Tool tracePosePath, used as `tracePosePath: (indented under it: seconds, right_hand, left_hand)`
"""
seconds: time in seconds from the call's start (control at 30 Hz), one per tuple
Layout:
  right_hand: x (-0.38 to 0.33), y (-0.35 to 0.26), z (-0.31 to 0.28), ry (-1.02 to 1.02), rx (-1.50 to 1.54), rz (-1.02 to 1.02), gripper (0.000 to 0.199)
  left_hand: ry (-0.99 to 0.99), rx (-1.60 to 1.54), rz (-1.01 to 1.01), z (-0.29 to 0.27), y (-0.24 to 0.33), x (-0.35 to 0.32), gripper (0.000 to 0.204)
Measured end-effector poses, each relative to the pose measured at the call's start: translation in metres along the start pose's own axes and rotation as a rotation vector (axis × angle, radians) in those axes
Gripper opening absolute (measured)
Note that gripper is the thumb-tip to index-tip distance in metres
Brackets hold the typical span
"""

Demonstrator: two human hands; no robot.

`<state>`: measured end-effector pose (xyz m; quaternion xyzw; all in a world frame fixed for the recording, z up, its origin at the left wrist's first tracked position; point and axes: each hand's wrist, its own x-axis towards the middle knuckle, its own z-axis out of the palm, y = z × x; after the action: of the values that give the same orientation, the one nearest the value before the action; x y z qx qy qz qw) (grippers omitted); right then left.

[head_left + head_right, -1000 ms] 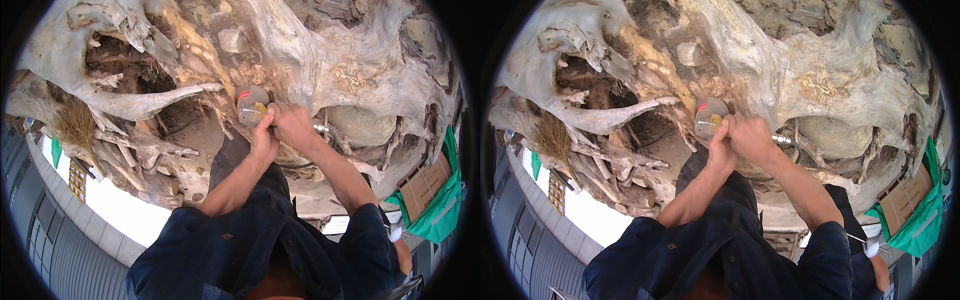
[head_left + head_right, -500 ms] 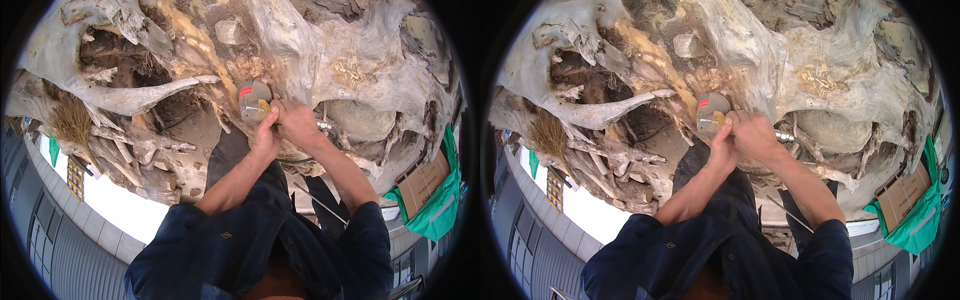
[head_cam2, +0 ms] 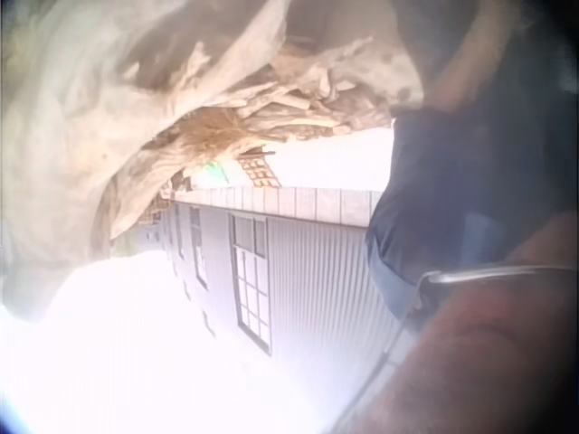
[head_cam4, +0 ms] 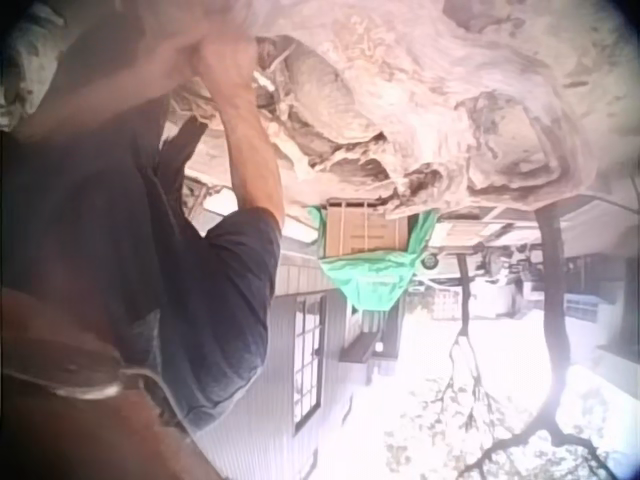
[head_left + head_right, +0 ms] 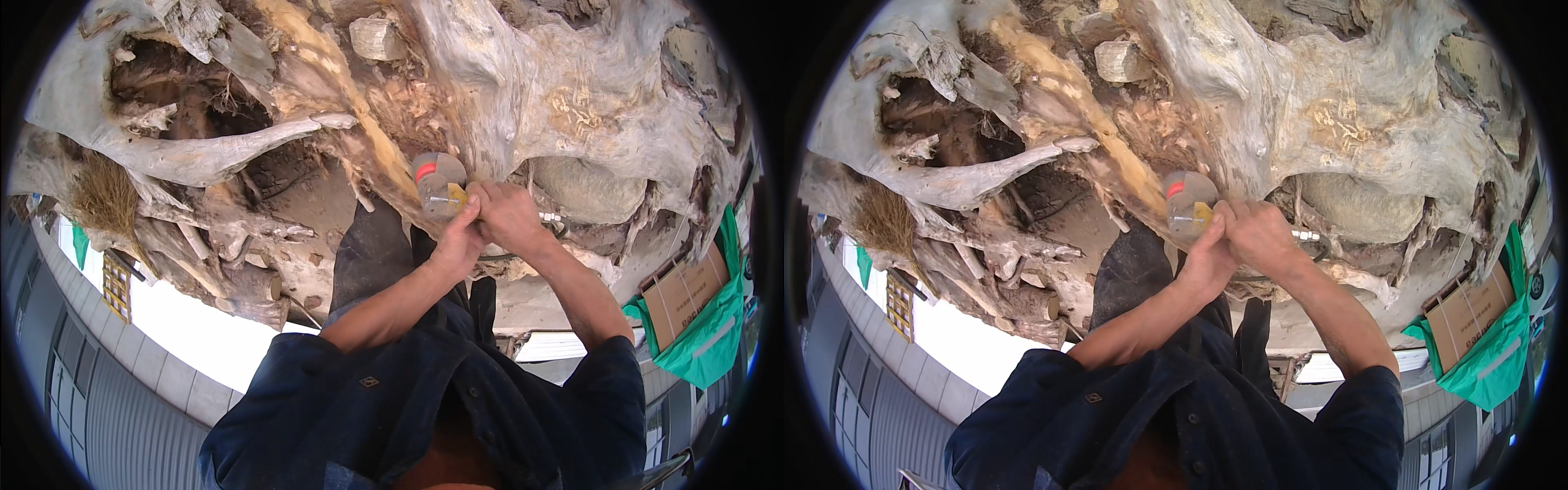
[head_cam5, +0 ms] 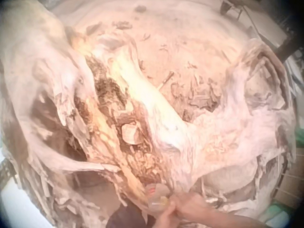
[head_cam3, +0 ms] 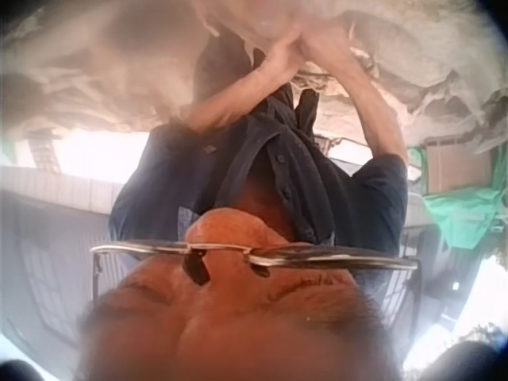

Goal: The person uses a pneumatic carving tool to shape a large piece of driftwood, removing bark and smoothing the surface. A second person assists by brushing away debris and using a metal rod to clear crevices.

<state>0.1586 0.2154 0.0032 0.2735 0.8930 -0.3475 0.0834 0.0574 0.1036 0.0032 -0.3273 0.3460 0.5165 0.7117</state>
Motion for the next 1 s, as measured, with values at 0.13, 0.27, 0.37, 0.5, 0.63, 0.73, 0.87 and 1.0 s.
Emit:
tracePosePath:
  seconds: [0.13,0.27,0.37,0.5,0.63,0.73,0.87,1.0]
  right_hand:
    - [0.005,-0.001,0.012,0.006,0.037,0.021,0.038]
    - [0.030,-0.004,0.001,0.059,0.024,0.007,0.028]
    - [0.047,-0.006,-0.003,0.093,-0.004,-0.013,0.015]
    - [0.035,-0.006,0.009,0.038,0.014,-0.016,0.015]
    - [0.019,-0.014,0.011,0.055,0.012,0.035,0.024]
    - [0.037,-0.017,0.002,0.079,0.006,0.043,0.014]
    - [0.028,-0.016,0.011,0.083,0.003,-0.003,0.014]
    - [0.031,-0.024,0.007,0.061,0.007,0.094,0.022]
  left_hand:
    - [-0.001,0.012,-0.006,-0.006,0.008,0.000,0.057]
    - [0.009,0.088,0.073,-0.001,0.028,0.010,0.062]
    - [-0.009,0.065,0.085,0.000,0.042,0.013,0.063]
    - [0.064,0.037,0.075,-0.004,0.032,0.008,0.063]
    - [0.118,0.070,0.050,-0.009,0.015,0.001,0.059]
    - [0.093,0.117,0.045,-0.015,0.034,0.010,0.057]
    - [0.147,0.071,0.041,-0.003,0.028,-0.001,0.054]
    - [0.096,0.130,0.061,-0.008,0.034,0.002,0.051]
